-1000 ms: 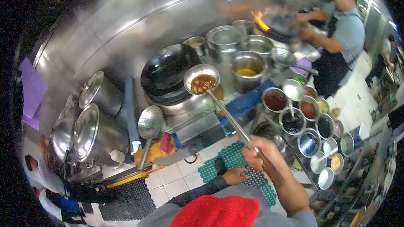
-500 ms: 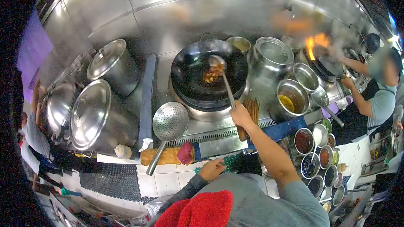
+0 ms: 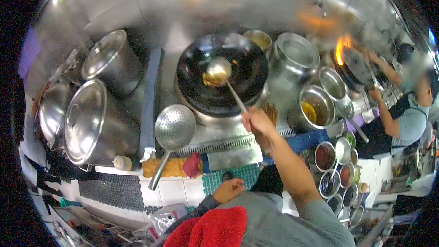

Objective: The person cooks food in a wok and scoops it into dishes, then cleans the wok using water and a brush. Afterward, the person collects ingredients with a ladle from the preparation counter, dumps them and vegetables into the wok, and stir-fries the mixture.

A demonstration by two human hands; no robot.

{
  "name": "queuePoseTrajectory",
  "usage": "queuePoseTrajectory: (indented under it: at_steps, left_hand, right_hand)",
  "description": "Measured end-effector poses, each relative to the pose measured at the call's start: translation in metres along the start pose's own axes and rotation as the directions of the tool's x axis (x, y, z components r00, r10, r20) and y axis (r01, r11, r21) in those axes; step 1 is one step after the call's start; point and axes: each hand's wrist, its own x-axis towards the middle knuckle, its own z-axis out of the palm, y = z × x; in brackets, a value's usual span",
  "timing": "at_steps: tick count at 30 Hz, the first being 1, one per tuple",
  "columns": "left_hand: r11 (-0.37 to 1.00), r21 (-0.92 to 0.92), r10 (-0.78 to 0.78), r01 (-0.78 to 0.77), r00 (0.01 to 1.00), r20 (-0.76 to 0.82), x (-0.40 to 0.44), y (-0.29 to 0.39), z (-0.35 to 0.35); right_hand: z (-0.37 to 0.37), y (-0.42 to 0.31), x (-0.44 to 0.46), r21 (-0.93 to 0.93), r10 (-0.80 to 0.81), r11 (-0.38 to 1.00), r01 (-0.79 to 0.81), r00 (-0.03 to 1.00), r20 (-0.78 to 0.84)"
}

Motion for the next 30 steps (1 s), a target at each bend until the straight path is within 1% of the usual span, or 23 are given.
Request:
queuePoseTrajectory:
  at_steps: [1,2,4,5,6,7,8,10,11,14,15,16,17,18,20,21,22,24,25,26,28,29,30]
  left_hand:
    - [1.000,0.019,-0.011,0.011,0.999,0.036,0.000,0.002,0.007]
    - [0.999,0.050,-0.003,0.000,0.998,0.061,0.008,0.005,0.009]
    - [1.000,0.009,-0.009,0.008,0.995,0.102,0.016,0.019,0.015]
    - [0.999,-0.016,-0.025,0.028,0.991,0.129,0.011,0.022,0.020]
    - [0.999,-0.037,-0.023,0.027,0.992,0.122,0.012,0.019,0.021]
    - [0.998,-0.058,-0.021,0.028,0.993,0.114,0.010,0.014,0.023]
    - [0.996,-0.082,-0.019,0.027,0.994,0.106,0.008,0.011,0.026]
    - [0.998,-0.050,-0.040,0.045,0.995,0.089,0.008,0.019,0.027]
    - [0.999,-0.025,-0.045,0.047,0.996,0.081,0.008,0.025,0.027]
    - [0.997,-0.030,-0.060,0.064,0.991,0.122,0.008,0.045,0.034]
    - [0.997,-0.069,-0.041,0.047,0.995,0.090,0.000,0.052,0.036]
    - [0.994,-0.104,-0.023,0.029,0.998,0.057,-0.010,0.061,0.038]
    - [0.990,-0.139,0.000,0.003,1.000,0.020,-0.016,0.071,0.038]
    - [0.986,-0.168,-0.004,0.005,1.000,0.002,-0.020,0.085,0.037]
    - [0.967,-0.255,-0.027,0.019,0.999,-0.029,-0.028,0.114,0.048]
    - [0.977,-0.214,-0.019,0.017,1.000,-0.006,-0.024,0.124,0.053]
    - [0.980,-0.196,-0.007,0.008,1.000,0.009,-0.022,0.126,0.062]
    - [0.986,-0.166,0.026,-0.020,0.999,0.034,-0.015,0.129,0.079]
    - [0.986,-0.164,0.020,-0.016,0.999,0.025,-0.015,0.128,0.087]
    - [0.986,-0.168,-0.007,0.006,1.000,-0.002,-0.021,0.125,0.096]
    - [0.986,-0.163,-0.034,0.020,0.996,-0.086,-0.024,0.118,0.104]
    - [0.983,-0.183,-0.050,0.023,0.988,-0.143,-0.019,0.114,0.107]
    - [0.976,-0.214,-0.080,0.039,0.979,-0.186,-0.019,0.109,0.114]
  right_hand:
    - [0.008,-0.011,-0.001,0.253,0.000,0.967,0.006,1.000,-0.023]
    - [0.009,-0.013,0.008,0.245,-0.035,0.969,0.039,0.999,-0.022]
    - [0.013,-0.008,0.012,-0.129,-0.102,0.988,0.082,0.983,-0.155]
    - [0.011,0.012,0.009,-0.422,-0.333,0.877,0.228,0.923,-0.195]
    - [-0.003,0.056,0.018,-0.817,-0.811,0.395,0.419,0.576,-0.097]
    - [0.001,0.049,-0.015,-0.607,-0.548,0.712,0.354,0.820,-0.166]
    - [0.005,0.033,-0.047,-0.348,-0.216,0.924,0.161,0.968,-0.125]
    - [-0.015,0.026,-0.032,-0.050,-0.042,0.998,0.044,0.998,0.053]
    - [-0.008,0.007,-0.027,0.145,-0.023,0.989,0.010,0.995,0.093]
    - [0.007,0.008,0.013,-0.119,-0.171,0.980,0.161,0.982,-0.080]
    - [0.002,0.035,0.028,-0.423,-0.330,0.873,0.242,0.932,-0.147]
    - [-0.005,0.074,0.034,-0.589,-0.722,0.615,0.524,0.674,-0.155]
    - [-0.001,0.062,-0.008,-0.493,-0.500,0.786,0.373,0.853,-0.151]
    - [-0.001,0.040,-0.051,-0.407,-0.233,0.898,0.168,0.966,-0.114]
    - [-0.028,0.031,-0.044,-0.021,-0.065,0.998,0.066,0.997,0.044]
    - [-0.036,0.024,-0.036,0.180,-0.007,0.983,-0.019,0.989,0.145]
    - [-0.032,0.011,-0.022,0.306,0.002,0.950,-0.055,0.986,0.169]
    - [-0.034,0.016,0.015,0.039,-0.128,0.991,0.124,0.987,0.097]
    - [-0.030,0.021,0.012,-0.266,-0.248,0.934,0.237,0.969,-0.008]
    - [-0.039,0.063,0.030,-0.545,-0.536,0.737,0.399,0.837,-0.112]
    - [-0.056,0.094,0.007,-0.749,-0.754,0.461,0.475,0.655,-0.048]
    - [-0.060,0.079,0.000,-0.586,-0.582,0.673,0.451,0.812,-0.043]
    - [-0.064,0.057,-0.023,-0.403,-0.364,0.852,0.335,0.931,0.006]
